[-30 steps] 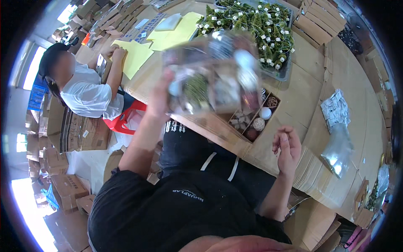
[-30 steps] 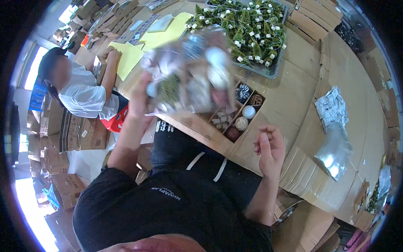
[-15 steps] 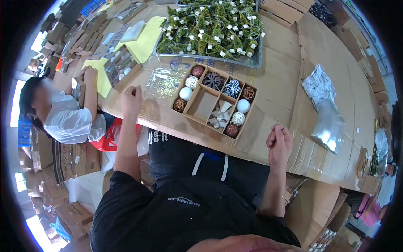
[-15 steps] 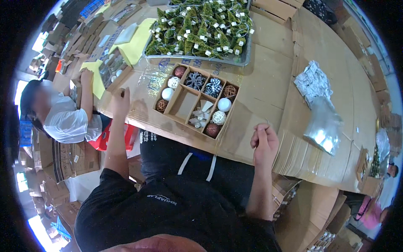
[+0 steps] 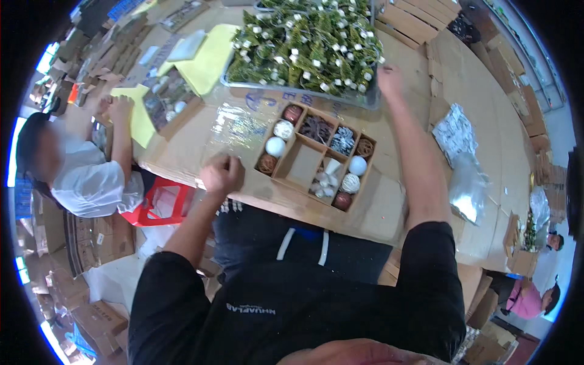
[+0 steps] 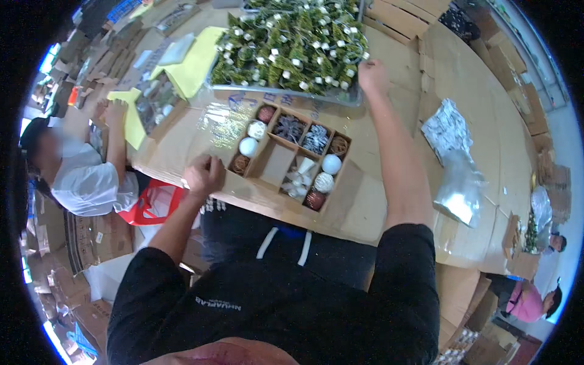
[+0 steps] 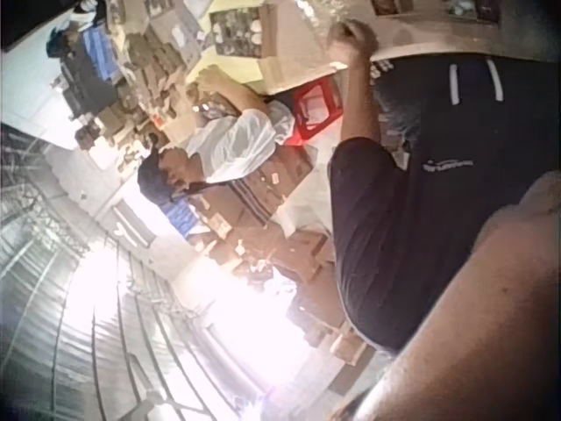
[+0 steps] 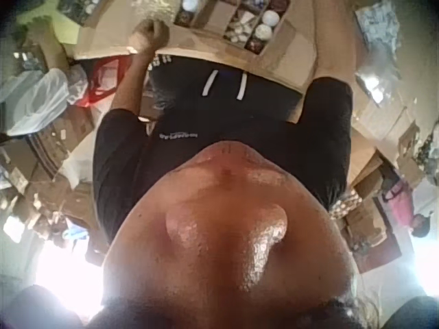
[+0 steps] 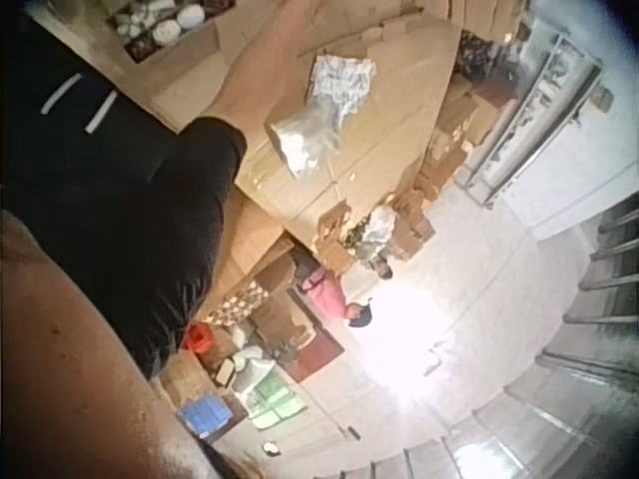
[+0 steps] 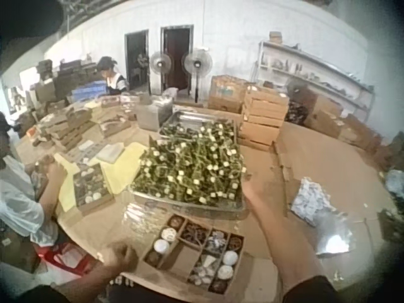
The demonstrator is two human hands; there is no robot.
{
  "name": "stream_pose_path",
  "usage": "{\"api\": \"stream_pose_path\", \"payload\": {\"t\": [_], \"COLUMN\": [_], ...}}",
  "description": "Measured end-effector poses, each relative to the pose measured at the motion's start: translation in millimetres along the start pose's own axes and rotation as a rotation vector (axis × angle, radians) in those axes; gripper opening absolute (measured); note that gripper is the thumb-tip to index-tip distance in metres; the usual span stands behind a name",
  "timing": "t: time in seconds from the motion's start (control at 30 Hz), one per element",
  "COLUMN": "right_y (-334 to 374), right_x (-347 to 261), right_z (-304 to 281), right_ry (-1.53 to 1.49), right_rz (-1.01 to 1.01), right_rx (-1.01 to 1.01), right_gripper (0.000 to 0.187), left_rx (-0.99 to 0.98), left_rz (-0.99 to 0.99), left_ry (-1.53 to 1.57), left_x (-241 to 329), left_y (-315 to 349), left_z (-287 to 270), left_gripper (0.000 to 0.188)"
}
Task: Packing various decorative items such as balls, greenery sprigs, and pine cones into a partitioned wooden gift box.
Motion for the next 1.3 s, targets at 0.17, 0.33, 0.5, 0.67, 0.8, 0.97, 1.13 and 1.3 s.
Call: {"api": "stream_pose_path", "payload": {"t": [0.17, 0.33, 0.5, 0.67, 0.8, 0.97, 1.13, 1.3], "right_y": [-39.0, -28.7, -34.8, -14.4, -27.3, -34.3, -97.9, -90.8], "right_x": [-13.4, -43.5, -48.0, -49.1, -17.7, -26.3, 21.4, 33.1], "right_z": [17.7, 18.7, -28.2, -85.6, -122.0, -118.7, -116.4, -12.3], "right_ry": [0.193, -0.021, -0.353, -0.835, -0.856, -1.017, -1.016, -0.684], "right_rz": [0.057, -0.017, -0.033, -0.055, 0.106, 0.194, 0.213, 0.252], "right_rx": [0.01, -0.108, -0.283, -0.442, -0.549, -0.592, -0.548, -0.411], "right_gripper": [0.037, 0.036, 0.026, 0.019, 0.018, 0.015, 0.013, 0.018], "left_rx": [0.099, 0.074, 0.087, 0.106, 0.122, 0.123, 0.151, 0.134], "left_rz": [0.09, 0.083, 0.069, 0.044, 0.038, 0.017, 0.068, 0.057], "left_ry": [-0.008, -0.026, 0.0, -0.034, -0.025, -0.026, -0.007, -0.034], "left_x": [3.2, -2.7, 4.3, 4.3, 10.4, 9.0, 12.2, 3.4], "left_y": [6.2, 12.5, 3.8, 4.9, 2.6, 11.3, 5.0, 13.3], "left_z": [-4.1, -14.0, -10.7, -11.0, -7.9, -18.5, -12.6, -16.0], "left_gripper": [0.031, 0.029, 0.028, 0.028, 0.028, 0.028, 0.029, 0.028]}}
Point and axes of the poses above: each hand's wrist, its own y-axis away from the middle knuckle, its own z-axis out of the palm, x = y × z, the point moved 7 cm from there along -y, towards the middle knuckle, and after that the axes turned 12 degrees about -x, right-handed, at the moved point
